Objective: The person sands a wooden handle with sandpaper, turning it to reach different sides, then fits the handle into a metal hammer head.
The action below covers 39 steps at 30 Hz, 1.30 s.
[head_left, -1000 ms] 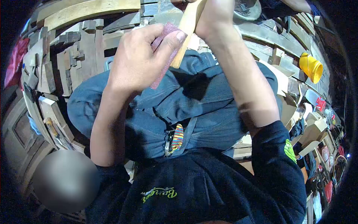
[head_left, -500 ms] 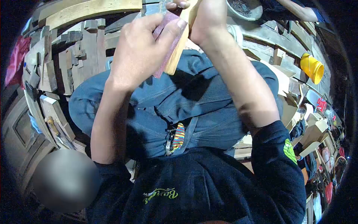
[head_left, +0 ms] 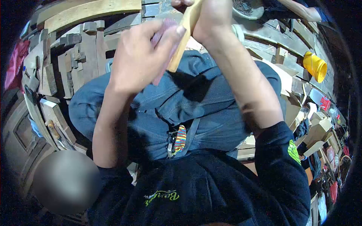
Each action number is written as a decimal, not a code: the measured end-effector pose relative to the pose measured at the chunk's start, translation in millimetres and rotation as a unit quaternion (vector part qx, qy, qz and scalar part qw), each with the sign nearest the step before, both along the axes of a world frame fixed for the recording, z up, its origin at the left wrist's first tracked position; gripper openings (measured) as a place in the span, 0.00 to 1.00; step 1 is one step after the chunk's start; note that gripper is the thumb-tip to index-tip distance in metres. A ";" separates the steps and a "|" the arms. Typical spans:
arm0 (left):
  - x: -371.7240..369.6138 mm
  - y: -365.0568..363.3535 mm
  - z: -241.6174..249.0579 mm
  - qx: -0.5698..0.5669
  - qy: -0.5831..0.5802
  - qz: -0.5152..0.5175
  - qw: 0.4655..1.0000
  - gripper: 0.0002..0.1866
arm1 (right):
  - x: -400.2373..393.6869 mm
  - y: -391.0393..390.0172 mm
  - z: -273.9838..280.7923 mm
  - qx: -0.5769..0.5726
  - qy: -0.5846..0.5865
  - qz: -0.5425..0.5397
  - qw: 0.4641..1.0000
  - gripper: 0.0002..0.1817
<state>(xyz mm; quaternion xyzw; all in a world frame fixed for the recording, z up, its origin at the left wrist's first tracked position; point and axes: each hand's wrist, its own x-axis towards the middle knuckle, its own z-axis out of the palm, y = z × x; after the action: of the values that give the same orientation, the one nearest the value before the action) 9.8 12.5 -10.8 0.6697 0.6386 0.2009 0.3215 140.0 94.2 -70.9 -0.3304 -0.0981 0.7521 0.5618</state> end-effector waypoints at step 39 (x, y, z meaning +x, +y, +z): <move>6.3 1.9 1.8 0.020 -0.006 0.016 1.000 0.21 | -8.7 -1.3 -1.1 -0.008 0.015 0.030 0.999 0.22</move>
<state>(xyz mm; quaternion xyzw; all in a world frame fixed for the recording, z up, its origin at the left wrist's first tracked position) 16.0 14.4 -9.0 0.6642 0.6433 0.2231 0.3086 131.3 92.9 -72.0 -0.3207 -0.0937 0.7741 0.5377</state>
